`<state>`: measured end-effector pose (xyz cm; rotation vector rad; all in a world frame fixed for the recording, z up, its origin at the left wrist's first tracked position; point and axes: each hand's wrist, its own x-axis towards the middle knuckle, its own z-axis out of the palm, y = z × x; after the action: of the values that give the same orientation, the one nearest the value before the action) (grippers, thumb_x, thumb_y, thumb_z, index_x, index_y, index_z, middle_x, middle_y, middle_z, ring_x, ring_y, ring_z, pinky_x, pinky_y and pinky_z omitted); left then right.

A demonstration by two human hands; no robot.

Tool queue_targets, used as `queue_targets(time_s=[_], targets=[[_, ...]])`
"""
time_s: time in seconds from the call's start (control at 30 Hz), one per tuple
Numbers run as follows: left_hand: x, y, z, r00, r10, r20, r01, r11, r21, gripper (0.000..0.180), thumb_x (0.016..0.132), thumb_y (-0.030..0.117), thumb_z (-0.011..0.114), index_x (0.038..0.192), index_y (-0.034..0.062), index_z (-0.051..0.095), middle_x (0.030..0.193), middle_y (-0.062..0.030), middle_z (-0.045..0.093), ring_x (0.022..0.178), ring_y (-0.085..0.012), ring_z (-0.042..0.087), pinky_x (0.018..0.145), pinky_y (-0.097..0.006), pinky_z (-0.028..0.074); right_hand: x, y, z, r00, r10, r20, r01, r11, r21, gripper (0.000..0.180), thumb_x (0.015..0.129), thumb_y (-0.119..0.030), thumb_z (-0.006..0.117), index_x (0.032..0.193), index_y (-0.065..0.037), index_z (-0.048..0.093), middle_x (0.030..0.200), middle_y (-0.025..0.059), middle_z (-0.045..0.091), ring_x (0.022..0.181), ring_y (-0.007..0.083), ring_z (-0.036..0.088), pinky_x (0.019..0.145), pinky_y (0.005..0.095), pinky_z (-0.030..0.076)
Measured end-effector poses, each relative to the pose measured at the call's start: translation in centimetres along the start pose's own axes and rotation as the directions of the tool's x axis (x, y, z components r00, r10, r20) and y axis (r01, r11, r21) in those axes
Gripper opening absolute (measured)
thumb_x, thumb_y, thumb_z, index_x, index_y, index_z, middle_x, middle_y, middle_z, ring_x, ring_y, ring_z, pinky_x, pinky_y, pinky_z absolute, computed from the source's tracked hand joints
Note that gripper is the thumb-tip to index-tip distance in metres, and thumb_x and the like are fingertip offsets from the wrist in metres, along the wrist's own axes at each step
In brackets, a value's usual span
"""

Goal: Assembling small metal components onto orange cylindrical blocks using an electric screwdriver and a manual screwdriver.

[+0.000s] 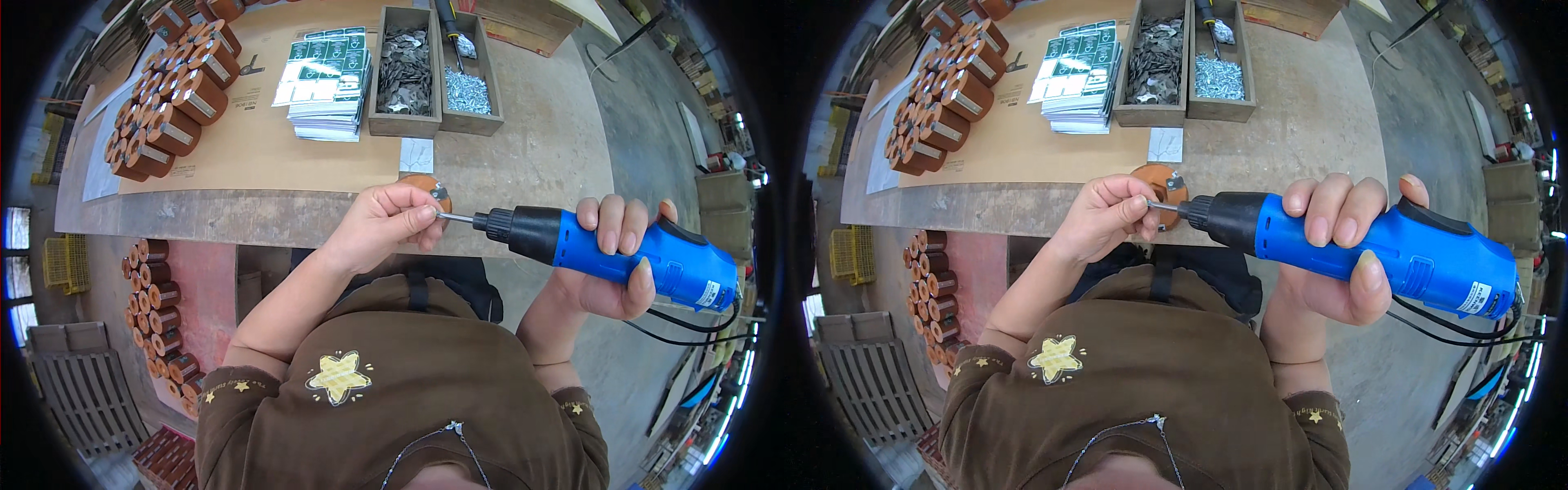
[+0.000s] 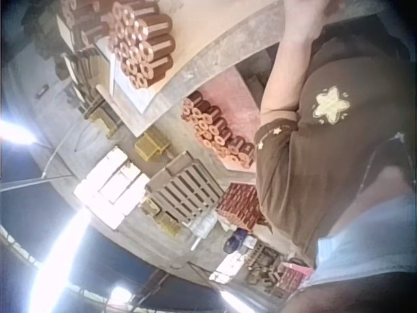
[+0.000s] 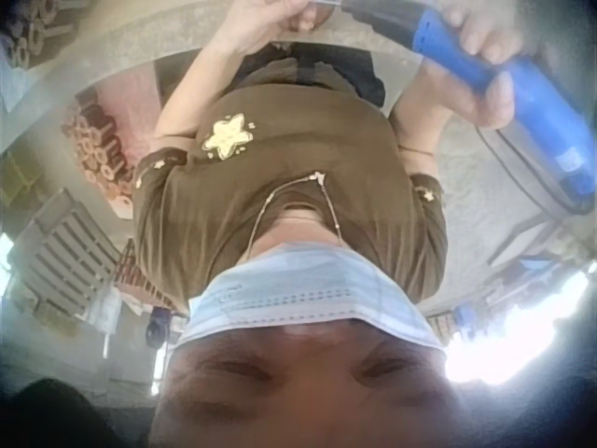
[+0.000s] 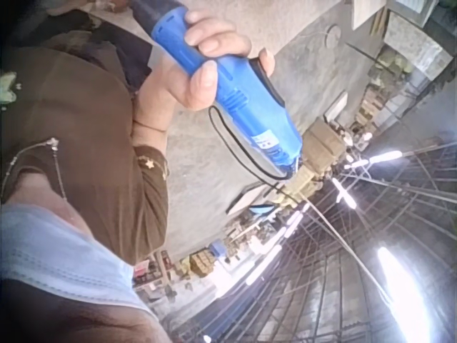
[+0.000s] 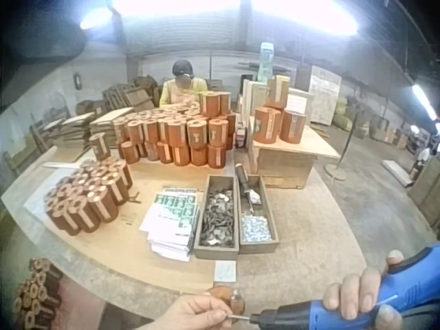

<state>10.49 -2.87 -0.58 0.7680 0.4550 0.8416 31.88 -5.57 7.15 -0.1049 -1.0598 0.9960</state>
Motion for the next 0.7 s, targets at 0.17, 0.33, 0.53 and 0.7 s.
queue_targets(time_s=[0.17,0.33,0.53,0.7], targets=[[-0.4,0.5,0.1,0.999,-0.036,0.03,0.035,0.998,0.049,0.012,0.085,0.012,0.052,0.087,0.0006,0.056,0.072,-0.0075,0.059,0.062,-0.013,0.057,0.058,-0.024,0.047,0.0,0.0,0.1,0.999,0.027,0.026,-0.026,1.0,-0.012,0.058,0.074,-0.015,0.05,0.126,-0.007,0.027,0.078,0.005,0.047,0.07,0.0165,0.048,0.072,0.0393,0.041],[-0.5,0.7,0.4,0.994,-0.093,0.065,0.08,0.98,0.183,0.011,0.085,0.011,0.052,0.084,0.0006,0.056,0.069,-0.0058,0.058,0.061,-0.0113,0.055,0.057,-0.023,0.046,0.3,-0.2,0.2,0.994,0.007,0.108,-0.007,1.0,-0.003,0.061,0.071,-0.013,0.054,0.126,-0.008,0.028,0.076,0.0047,0.05,0.065,0.0165,0.051,0.066,0.0365,0.043],[-0.6,0.2,1.0,0.979,-0.191,0.076,0.172,0.962,0.211,0.011,0.085,0.011,0.051,0.083,0.0005,0.055,0.069,-0.0039,0.057,0.061,-0.0092,0.053,0.058,-0.023,0.045,0.9,-0.8,-0.4,0.94,0.012,0.342,-0.008,1.0,-0.013,0.064,0.067,-0.006,0.057,0.124,-0.01,0.028,0.072,0.0043,0.055,0.064,0.0174,0.056,0.066,0.0359,0.045],[-0.5,0.0,1.1,0.982,-0.181,0.062,0.164,0.964,0.209,0.011,0.085,0.011,0.051,0.082,0.0012,0.054,0.069,-0.0036,0.057,0.061,-0.0091,0.053,0.058,-0.023,0.045,0.0,-0.3,-0.5,0.975,-0.029,0.222,0.043,0.997,-0.06,0.064,0.067,-0.006,0.057,0.124,-0.009,0.029,0.072,0.0042,0.054,0.064,0.0174,0.056,0.067,0.0365,0.046]])
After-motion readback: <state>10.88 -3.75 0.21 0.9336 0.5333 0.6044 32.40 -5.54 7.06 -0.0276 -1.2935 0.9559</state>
